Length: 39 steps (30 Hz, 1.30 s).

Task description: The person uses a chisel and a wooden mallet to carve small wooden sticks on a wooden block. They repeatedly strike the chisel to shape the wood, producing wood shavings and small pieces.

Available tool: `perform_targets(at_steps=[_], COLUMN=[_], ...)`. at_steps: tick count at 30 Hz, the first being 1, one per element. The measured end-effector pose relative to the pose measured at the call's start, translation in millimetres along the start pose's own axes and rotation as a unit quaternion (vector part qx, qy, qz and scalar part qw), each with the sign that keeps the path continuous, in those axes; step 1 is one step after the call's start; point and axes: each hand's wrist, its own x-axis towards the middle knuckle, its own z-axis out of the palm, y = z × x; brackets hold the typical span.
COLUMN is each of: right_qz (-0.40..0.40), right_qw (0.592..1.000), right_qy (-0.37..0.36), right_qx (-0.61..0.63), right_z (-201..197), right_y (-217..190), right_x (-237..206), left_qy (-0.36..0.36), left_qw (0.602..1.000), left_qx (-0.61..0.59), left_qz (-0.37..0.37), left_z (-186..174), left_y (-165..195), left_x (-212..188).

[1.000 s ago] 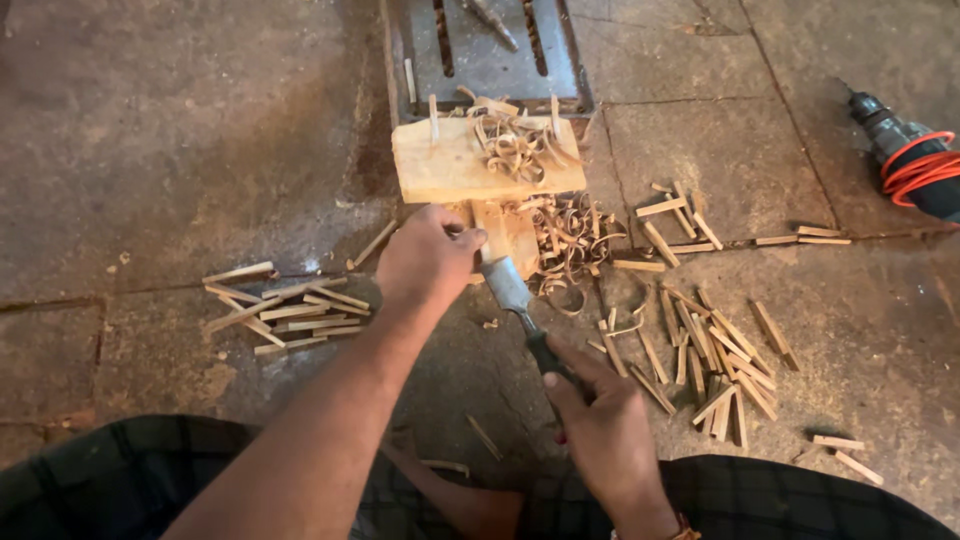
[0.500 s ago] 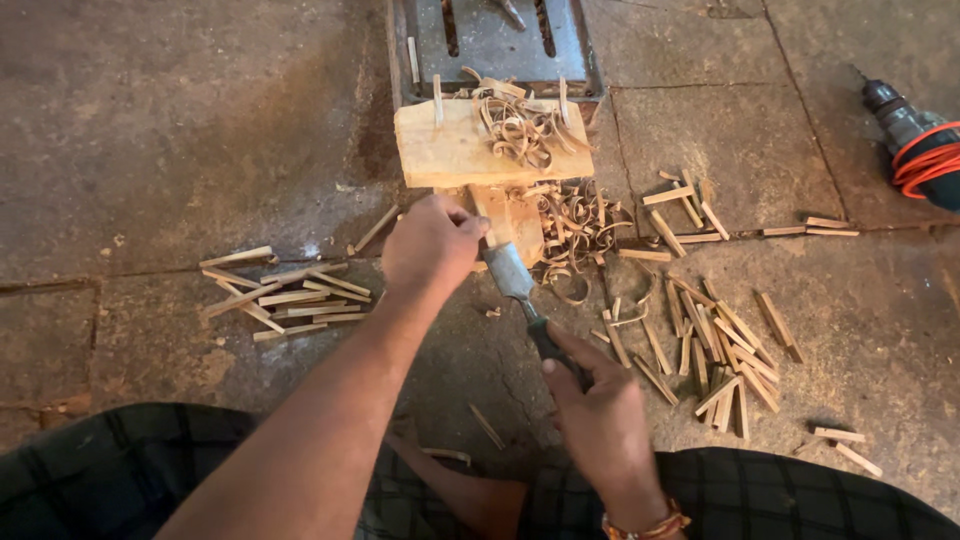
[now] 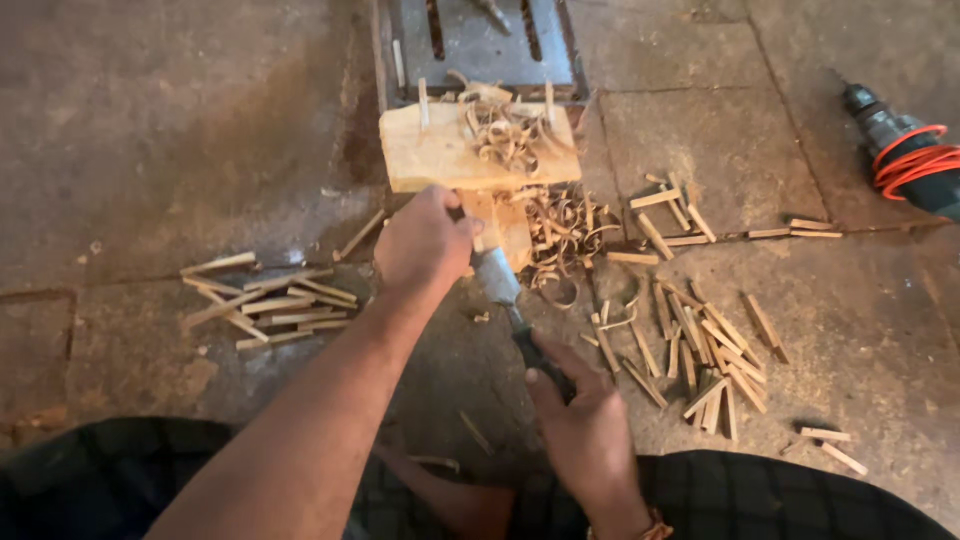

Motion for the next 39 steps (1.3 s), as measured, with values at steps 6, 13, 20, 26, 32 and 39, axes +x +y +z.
perform_targets(at_steps=[6, 13, 20, 26, 32, 39], right_qz=[0.057, 0.045, 0.041, 0.045, 0.054, 0.025], right_qw=[0.997, 0.998, 0.998, 0.996, 0.994, 0.998], right_qy=[-0.034, -0.037, -0.038, -0.032, -0.032, 0.008], right_qx=[0.048, 0.029, 0.038, 0.066, 0.086, 0.065], right_z=[-2, -6, -8, 2, 6, 28], right_y=[-9, -16, -10, -1, 6, 12], right_x=[-1, -1, 6, 6, 7, -3], left_qy=[-0.046, -0.036, -0.041, -0.047, -0.176, -0.227], left_qw=[0.996, 0.997, 0.996, 0.997, 0.975, 0.956], left_qx=[0.044, 0.034, 0.027, 0.000, 0.069, 0.164], left_qz=[-0.067, -0.066, -0.075, -0.057, -0.117, -0.085], left_z=[1, 2, 1, 0, -19, -23], left_y=[1, 6, 8, 5, 4, 8], left_x=[11, 10, 10, 7, 3, -12])
